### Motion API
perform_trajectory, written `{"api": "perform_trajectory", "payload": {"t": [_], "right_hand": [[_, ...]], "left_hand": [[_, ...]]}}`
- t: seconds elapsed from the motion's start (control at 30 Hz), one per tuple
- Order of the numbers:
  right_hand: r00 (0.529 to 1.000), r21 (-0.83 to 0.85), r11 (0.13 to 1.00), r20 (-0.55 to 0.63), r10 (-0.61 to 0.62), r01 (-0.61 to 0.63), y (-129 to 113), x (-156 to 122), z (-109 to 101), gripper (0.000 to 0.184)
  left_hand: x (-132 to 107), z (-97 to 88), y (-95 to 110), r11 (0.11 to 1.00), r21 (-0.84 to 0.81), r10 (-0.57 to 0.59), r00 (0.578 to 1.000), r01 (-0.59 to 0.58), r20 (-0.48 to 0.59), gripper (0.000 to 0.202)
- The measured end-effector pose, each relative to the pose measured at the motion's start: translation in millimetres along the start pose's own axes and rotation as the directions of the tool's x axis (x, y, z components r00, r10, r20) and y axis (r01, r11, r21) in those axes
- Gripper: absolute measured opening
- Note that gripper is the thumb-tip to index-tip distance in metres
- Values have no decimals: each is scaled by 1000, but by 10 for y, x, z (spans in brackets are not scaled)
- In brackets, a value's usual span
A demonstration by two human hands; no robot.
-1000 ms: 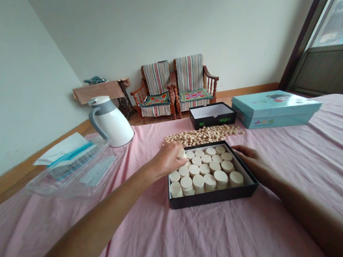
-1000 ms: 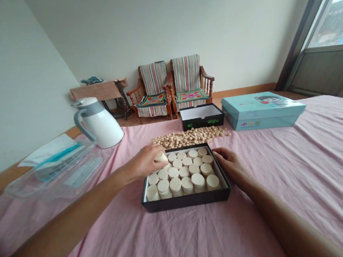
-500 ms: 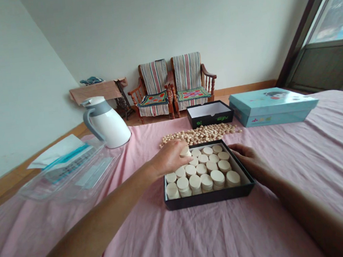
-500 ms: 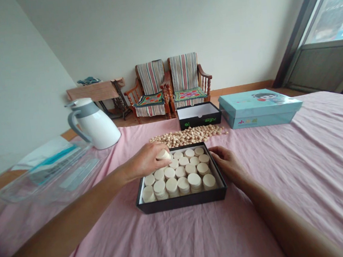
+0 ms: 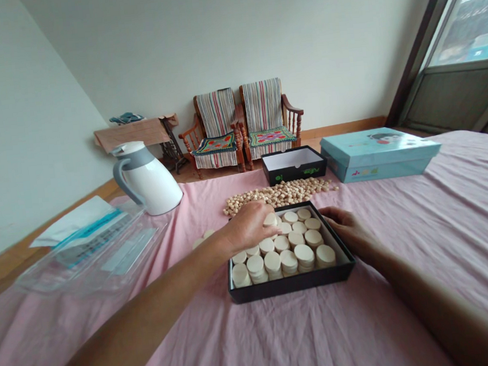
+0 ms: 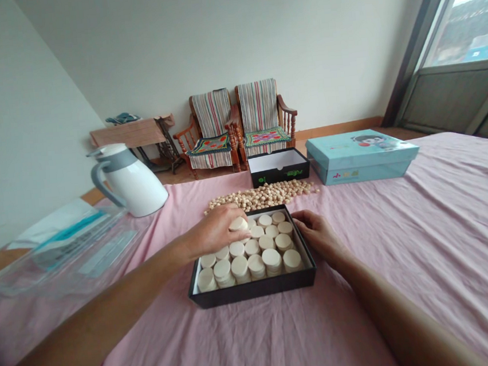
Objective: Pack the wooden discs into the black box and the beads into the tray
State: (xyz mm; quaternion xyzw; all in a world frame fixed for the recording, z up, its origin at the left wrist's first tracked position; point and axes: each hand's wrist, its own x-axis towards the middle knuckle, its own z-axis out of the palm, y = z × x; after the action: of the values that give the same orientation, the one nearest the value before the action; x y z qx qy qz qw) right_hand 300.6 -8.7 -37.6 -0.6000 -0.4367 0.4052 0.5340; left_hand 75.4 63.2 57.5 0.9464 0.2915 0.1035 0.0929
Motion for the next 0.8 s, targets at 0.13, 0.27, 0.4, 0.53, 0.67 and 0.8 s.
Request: {"api": "perform_trajectory", "payload": {"t": [0.13,0.27,0.4,0.53,0.67,0.8], "right_hand": [[1000,-16,1000,17,-23,24,46,28,-9,38],[997,-49,996,-9,-74,74,89,48,-7,38],[964,-144,970,-152,-218,196,75,63,-32,36],[898,-179,933,-267,-350,311,-12,49,-84,35],[889,-207,925,-273,-368,320,-41,24,-86,31],[891,-252,911,-238,-386,327,0,18,-61,25]], "left_hand": [[-19,-21,-42,999,-35,-28,998,26,-47,17],[-137,-25,-123,997,-67,-41,996,36,-80,21],[-308,-1,-140,994,-92,-63,995,56,-79,24],[-388,34,-91,994,-103,-36,997,30,-61,24],[-360,96,-38,998,-58,-24,998,21,-62,27],[-350,156,-28,1000,-18,-18,998,16,-68,23]]}}
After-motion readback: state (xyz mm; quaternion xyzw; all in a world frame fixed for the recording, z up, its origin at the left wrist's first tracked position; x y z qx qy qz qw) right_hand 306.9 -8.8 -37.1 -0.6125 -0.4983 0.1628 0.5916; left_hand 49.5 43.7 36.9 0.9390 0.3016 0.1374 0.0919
